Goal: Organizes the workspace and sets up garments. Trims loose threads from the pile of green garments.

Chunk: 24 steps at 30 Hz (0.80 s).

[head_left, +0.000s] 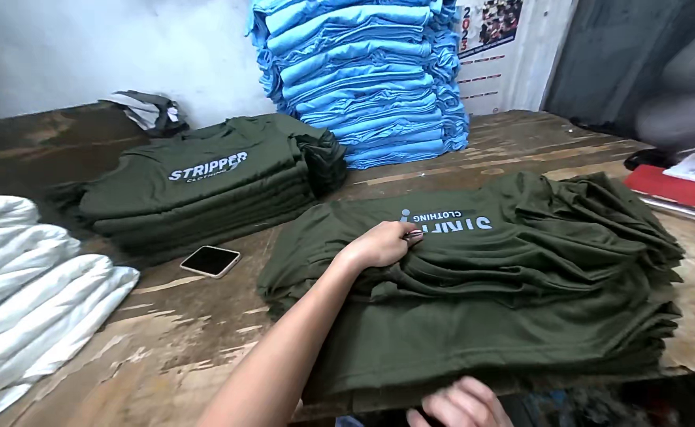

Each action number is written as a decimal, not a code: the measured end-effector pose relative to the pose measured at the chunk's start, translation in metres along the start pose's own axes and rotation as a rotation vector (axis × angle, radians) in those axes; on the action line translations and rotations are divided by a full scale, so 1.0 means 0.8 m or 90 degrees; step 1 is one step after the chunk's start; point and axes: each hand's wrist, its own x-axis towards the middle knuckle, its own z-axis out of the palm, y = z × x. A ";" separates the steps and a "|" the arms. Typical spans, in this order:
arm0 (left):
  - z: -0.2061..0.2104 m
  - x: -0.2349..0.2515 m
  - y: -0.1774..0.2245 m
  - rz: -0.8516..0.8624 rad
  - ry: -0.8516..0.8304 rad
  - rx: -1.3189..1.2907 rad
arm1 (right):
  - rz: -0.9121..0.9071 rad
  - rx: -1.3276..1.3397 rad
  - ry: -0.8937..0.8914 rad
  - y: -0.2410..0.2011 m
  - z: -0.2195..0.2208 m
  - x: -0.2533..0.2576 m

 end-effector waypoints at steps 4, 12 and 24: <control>0.000 0.017 0.008 0.000 -0.008 0.026 | -0.013 0.004 0.020 -0.004 0.027 0.072; 0.029 -0.051 0.005 0.224 0.063 0.022 | 0.170 0.084 0.063 0.098 -0.094 0.140; 0.082 -0.102 0.009 0.239 0.232 0.234 | 0.778 -0.280 -0.244 0.324 -0.195 0.110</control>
